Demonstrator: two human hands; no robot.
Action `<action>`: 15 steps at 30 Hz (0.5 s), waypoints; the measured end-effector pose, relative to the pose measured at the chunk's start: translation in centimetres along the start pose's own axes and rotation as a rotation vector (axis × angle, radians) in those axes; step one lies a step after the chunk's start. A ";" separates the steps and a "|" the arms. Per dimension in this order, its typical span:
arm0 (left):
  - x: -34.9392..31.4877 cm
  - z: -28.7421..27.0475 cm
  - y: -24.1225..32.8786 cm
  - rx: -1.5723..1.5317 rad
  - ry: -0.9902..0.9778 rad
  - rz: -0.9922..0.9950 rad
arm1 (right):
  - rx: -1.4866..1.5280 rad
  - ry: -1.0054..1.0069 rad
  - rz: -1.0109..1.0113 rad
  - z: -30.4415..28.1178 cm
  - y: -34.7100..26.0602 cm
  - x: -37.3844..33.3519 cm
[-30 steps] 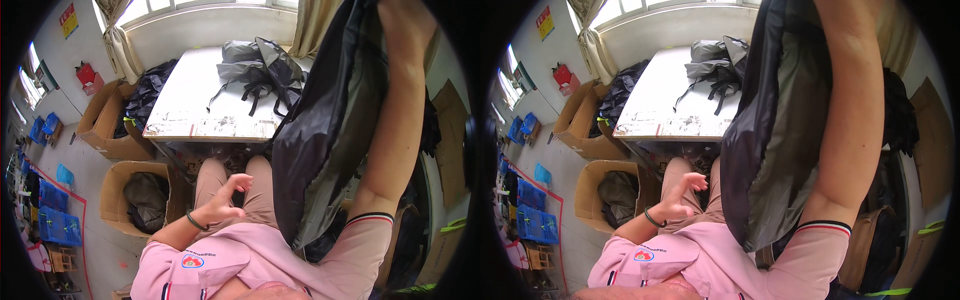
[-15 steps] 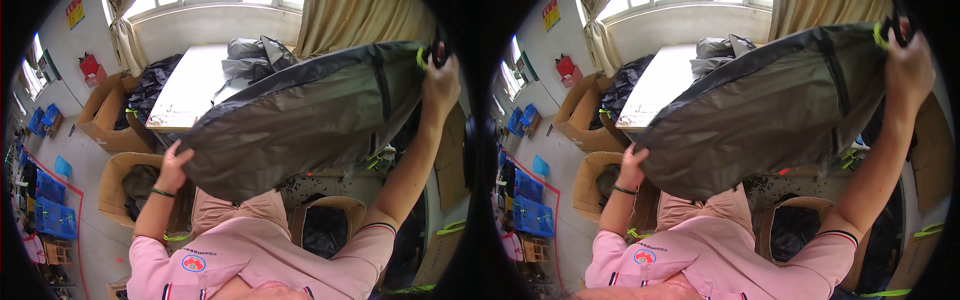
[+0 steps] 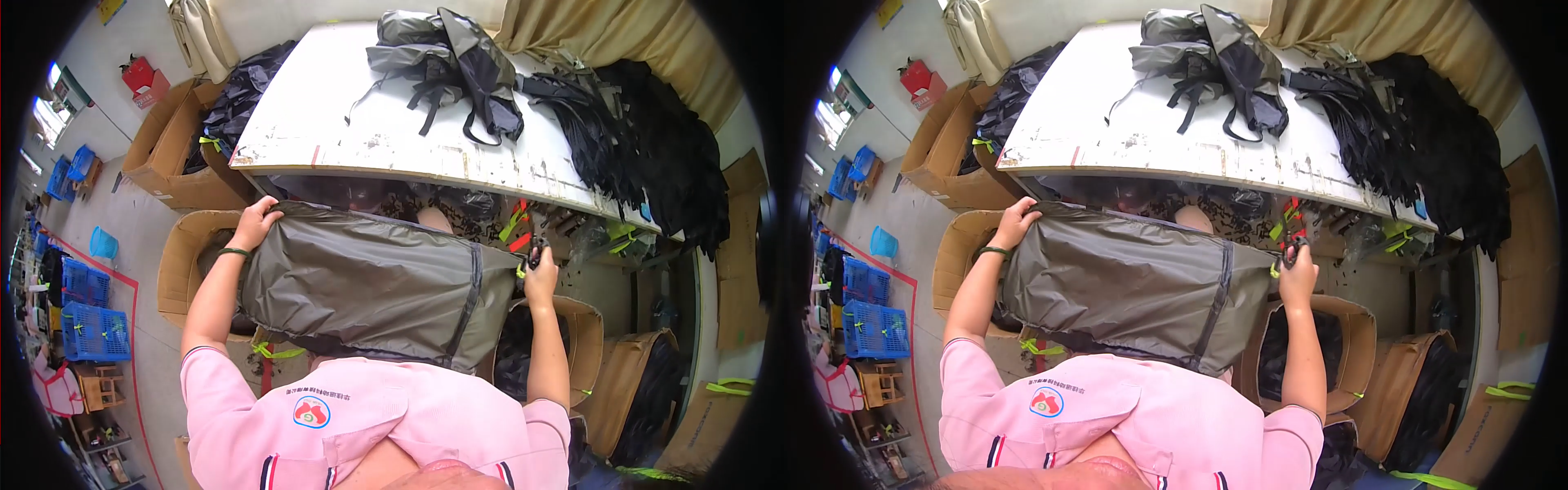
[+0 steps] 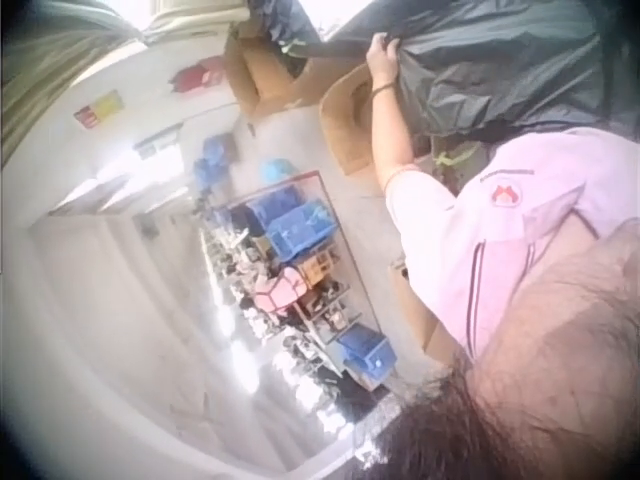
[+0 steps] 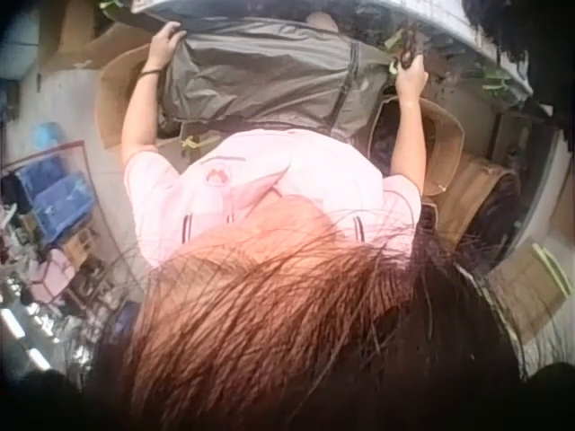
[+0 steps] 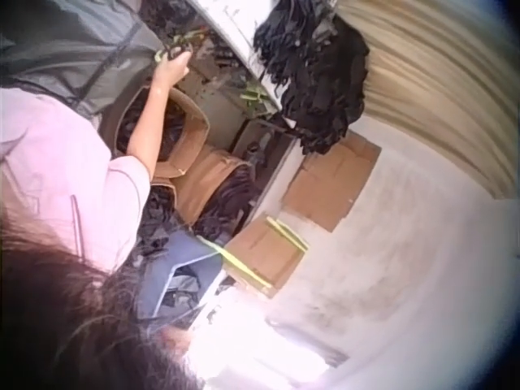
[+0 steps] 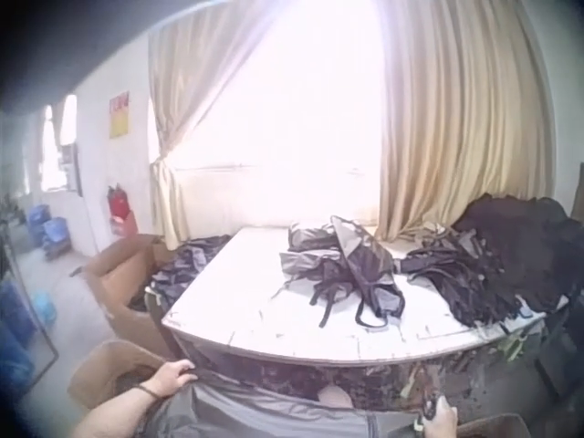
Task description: Trimming excess material or loose threads from olive-green fabric bags using scissors.
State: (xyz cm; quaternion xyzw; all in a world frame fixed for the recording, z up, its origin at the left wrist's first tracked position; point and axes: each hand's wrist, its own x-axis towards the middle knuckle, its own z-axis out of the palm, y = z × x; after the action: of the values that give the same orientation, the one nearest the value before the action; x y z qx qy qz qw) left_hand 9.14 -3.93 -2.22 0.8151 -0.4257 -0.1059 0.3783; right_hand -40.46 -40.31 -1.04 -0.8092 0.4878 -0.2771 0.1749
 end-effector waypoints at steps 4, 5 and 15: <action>1.0 1.8 0.5 0.115 -0.166 -0.161 | -0.048 -0.050 -0.019 3.5 2.9 -0.4; 1.4 1.9 1.3 0.246 -0.171 -0.105 | -0.063 -0.052 -0.020 3.4 2.6 0.0; 7.0 7.8 5.4 0.290 -0.473 0.173 | 0.283 -0.458 -0.316 1.8 -8.2 -0.8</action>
State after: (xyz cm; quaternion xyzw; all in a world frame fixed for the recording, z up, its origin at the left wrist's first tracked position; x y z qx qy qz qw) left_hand 6.23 -15.32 -2.70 0.7740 -0.5808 -0.1985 0.1556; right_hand -33.95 -35.78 1.83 -0.8838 0.2606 -0.1765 0.3461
